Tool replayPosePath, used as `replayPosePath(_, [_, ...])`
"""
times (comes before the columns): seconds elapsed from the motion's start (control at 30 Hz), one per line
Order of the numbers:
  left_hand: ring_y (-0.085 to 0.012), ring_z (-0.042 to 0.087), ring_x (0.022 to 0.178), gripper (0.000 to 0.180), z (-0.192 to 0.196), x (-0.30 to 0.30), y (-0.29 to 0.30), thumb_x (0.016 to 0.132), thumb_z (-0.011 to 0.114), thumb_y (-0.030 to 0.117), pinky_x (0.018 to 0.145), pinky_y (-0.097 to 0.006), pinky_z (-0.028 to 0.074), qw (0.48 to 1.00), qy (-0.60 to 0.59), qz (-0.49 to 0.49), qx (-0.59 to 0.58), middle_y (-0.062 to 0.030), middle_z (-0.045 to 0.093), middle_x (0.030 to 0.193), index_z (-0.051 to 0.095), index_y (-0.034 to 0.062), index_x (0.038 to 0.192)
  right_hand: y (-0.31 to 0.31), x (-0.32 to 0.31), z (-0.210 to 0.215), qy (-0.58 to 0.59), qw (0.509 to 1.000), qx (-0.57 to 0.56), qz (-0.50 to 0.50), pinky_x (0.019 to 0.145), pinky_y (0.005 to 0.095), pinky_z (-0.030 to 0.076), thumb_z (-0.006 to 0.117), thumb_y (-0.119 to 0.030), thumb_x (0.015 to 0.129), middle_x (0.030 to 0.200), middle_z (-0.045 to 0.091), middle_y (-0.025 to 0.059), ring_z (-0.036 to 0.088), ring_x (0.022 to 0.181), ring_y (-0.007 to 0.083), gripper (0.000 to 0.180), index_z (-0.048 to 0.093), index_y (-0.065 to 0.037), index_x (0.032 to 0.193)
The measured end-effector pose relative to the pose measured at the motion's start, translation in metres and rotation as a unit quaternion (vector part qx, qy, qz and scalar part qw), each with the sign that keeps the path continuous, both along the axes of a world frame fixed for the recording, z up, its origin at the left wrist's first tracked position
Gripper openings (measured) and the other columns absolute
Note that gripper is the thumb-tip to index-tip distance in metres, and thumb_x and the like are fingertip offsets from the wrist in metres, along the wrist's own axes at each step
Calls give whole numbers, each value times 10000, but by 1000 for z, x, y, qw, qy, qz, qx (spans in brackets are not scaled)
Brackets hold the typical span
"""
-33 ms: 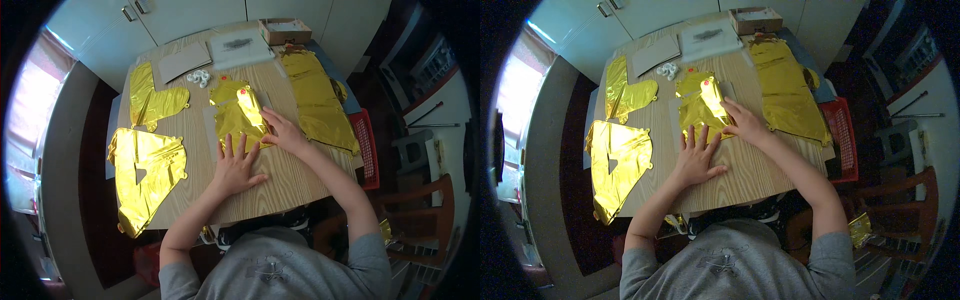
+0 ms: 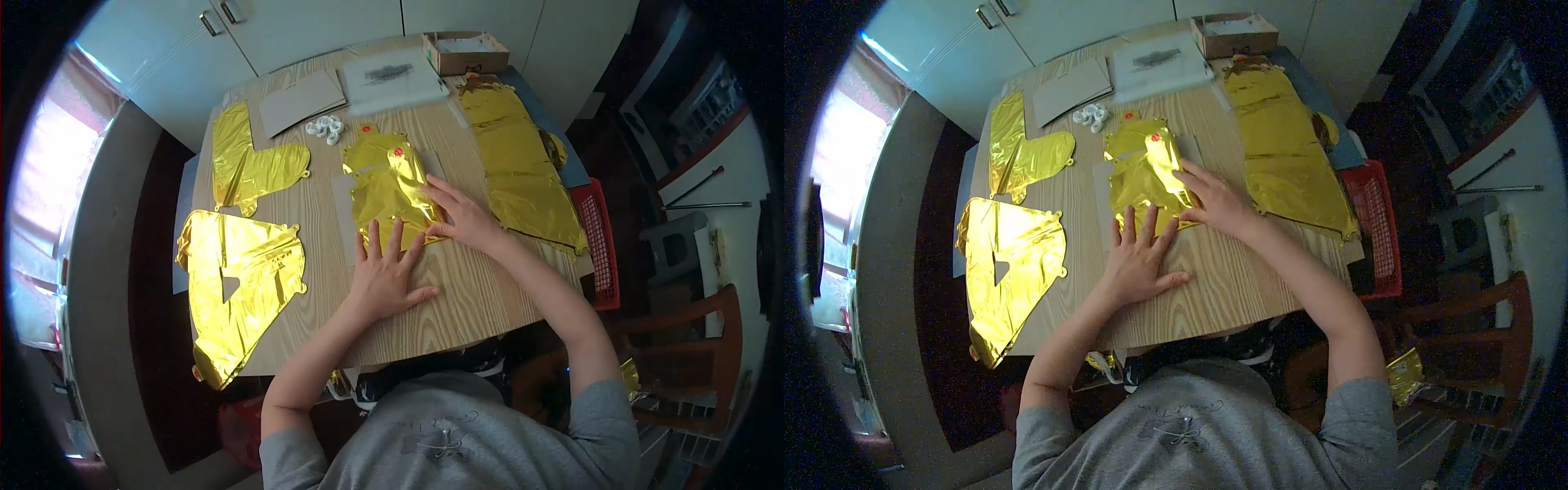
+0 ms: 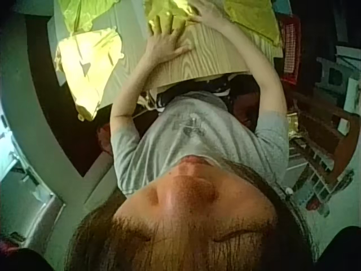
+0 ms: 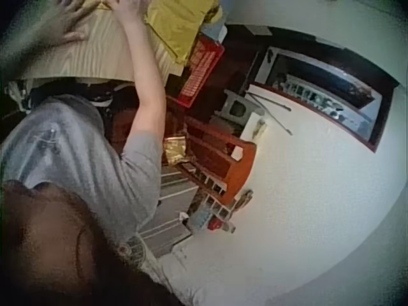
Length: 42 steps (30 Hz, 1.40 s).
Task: Folding and taping gold-colored foil sheets around cardboard squares on a wooden table.
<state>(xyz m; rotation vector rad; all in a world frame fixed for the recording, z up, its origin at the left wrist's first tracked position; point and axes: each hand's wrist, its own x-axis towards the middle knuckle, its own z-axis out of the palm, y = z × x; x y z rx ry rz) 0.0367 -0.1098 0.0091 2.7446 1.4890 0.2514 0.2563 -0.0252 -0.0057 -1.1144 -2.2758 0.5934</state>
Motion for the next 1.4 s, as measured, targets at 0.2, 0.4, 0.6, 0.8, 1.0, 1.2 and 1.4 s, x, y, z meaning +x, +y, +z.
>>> replayPosePath(0.2, [-559, 153, 1374, 935, 1, 1, -1, 764, 464, 791, 1073, -677, 102, 1000, -2, 4, -27, -245, 246, 1520, 360, 188, 1471, 14, 3, 18, -40, 996, -60, -57, 1127, 441, 293, 849, -387, 623, 1517, 295, 147, 230, 1412, 360, 1083, 257, -116, 1488])
replayPosePath(0.4, [-557, 143, 1377, 947, 2, 1, -1, 757, 470, 794, 1076, -675, 93, 999, 0, 6, -32, -242, 234, 1525, 363, 178, 1469, 46, 2, 33, -166, 983, -71, -23, 1119, 444, 289, 860, -438, 570, 1498, 305, 129, 330, 1333, 347, 1125, 285, -114, 1480])
replayPosePath(0.6, [-561, 134, 1378, 956, 5, 0, -2, 756, 468, 796, 1078, -675, 88, 999, 2, 12, -46, -241, 220, 1530, 352, 176, 1474, 61, -7, 57, -282, 957, -64, -23, 1154, 466, 204, 831, -625, 459, 1516, 285, 129, 261, 1384, 341, 1274, 278, -111, 1486])
replayPosePath(0.8, [-564, 134, 1376, 952, 5, 2, -2, 761, 468, 794, 1074, -681, 91, 999, 1, 6, -41, -245, 229, 1524, 352, 173, 1473, 76, 0, 31, -280, 959, -45, 16, 1192, 481, 59, 805, -660, 488, 1565, 160, 189, 98, 1466, 311, 1389, 80, -75, 1518])
replayPosePath(1.0, [-566, 139, 1373, 927, 11, 0, -25, 774, 488, 767, 1072, -686, 97, 998, -3, 5, -55, -245, 239, 1518, 358, 167, 1468, 50, -4, 37, -304, 952, -34, 18, 1193, 489, 48, 796, -667, 502, 1544, 209, 201, 136, 1460, 297, 1403, 41, -56, 1514])
replayPosePath(1.2, [-564, 139, 1373, 910, 21, -7, -90, 776, 487, 762, 1076, -676, 119, 996, 0, -8, -87, -254, 250, 1509, 386, 163, 1454, -19, -2, 29, -292, 955, 17, 43, 1180, 495, 116, 694, -789, 516, 1506, 273, 223, 205, 1437, 317, 1399, 74, -18, 1506])
replayPosePath(1.4, [-493, 196, 1390, 931, 7, 0, -104, 756, 529, 750, 1085, -652, 152, 992, -67, -30, -104, -243, 312, 1478, 437, 84, 1400, -32, -8, 39, -192, 981, -37, 3, 1164, 470, 199, 833, -545, 553, 1433, 372, 201, 340, 1354, 339, 1220, 204, -54, 1476])
